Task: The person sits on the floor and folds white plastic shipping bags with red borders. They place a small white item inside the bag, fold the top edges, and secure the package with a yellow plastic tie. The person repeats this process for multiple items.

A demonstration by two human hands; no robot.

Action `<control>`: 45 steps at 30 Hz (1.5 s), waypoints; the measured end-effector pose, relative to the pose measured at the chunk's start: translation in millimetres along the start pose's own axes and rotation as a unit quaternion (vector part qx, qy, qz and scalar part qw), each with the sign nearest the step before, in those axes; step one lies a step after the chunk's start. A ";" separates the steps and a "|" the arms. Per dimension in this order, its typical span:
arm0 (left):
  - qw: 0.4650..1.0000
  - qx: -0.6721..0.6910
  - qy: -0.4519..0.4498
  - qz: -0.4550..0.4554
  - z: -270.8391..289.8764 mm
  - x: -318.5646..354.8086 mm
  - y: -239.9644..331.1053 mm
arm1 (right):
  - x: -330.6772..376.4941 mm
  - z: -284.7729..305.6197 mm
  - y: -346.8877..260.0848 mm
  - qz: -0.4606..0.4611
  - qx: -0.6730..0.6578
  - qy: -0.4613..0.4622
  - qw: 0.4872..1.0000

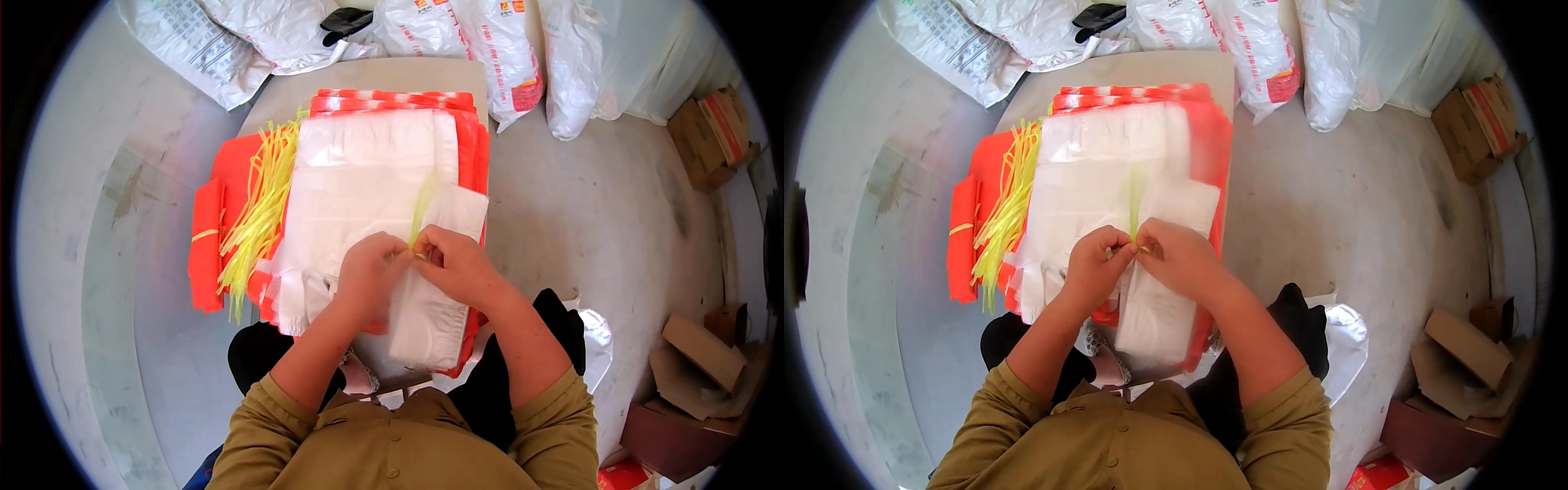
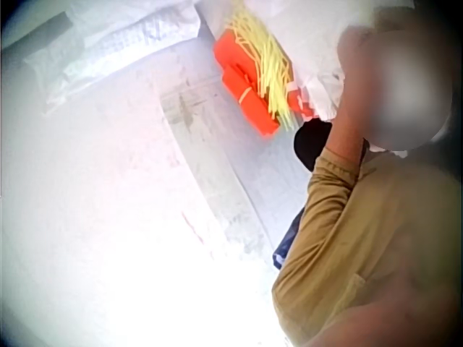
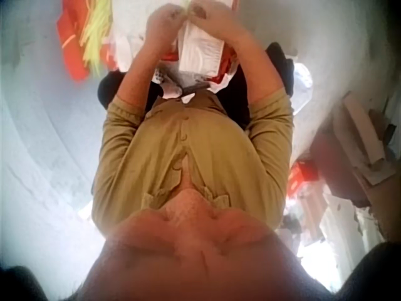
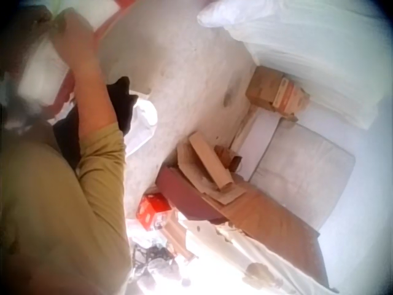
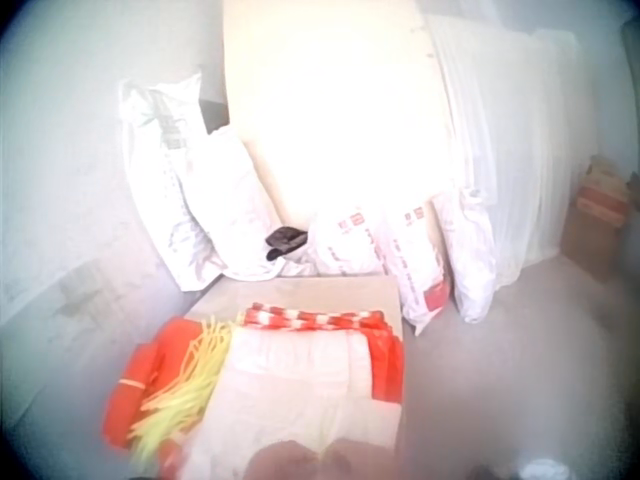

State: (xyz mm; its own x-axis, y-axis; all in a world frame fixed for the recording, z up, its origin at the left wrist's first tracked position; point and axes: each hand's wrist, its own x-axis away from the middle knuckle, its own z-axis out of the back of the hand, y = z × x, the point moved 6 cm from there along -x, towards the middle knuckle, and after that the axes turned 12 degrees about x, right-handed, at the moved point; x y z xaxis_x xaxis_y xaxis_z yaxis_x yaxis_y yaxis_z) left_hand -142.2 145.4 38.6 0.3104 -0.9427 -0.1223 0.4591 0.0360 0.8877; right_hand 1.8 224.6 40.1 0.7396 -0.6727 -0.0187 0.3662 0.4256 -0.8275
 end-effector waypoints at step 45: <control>0.992 -0.120 0.023 -0.026 -5.1 7.0 14.0 | 1.6 0.4 2.0 -0.035 -0.072 -0.054 0.995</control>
State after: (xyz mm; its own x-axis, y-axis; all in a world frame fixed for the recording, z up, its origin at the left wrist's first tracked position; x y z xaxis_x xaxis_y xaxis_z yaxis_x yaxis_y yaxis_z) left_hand -129.3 141.0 47.9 0.3154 -0.9296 -0.1908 0.6590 0.0700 0.7489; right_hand 3.9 224.5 38.7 0.7736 -0.6263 0.0959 0.3403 0.2830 -0.8967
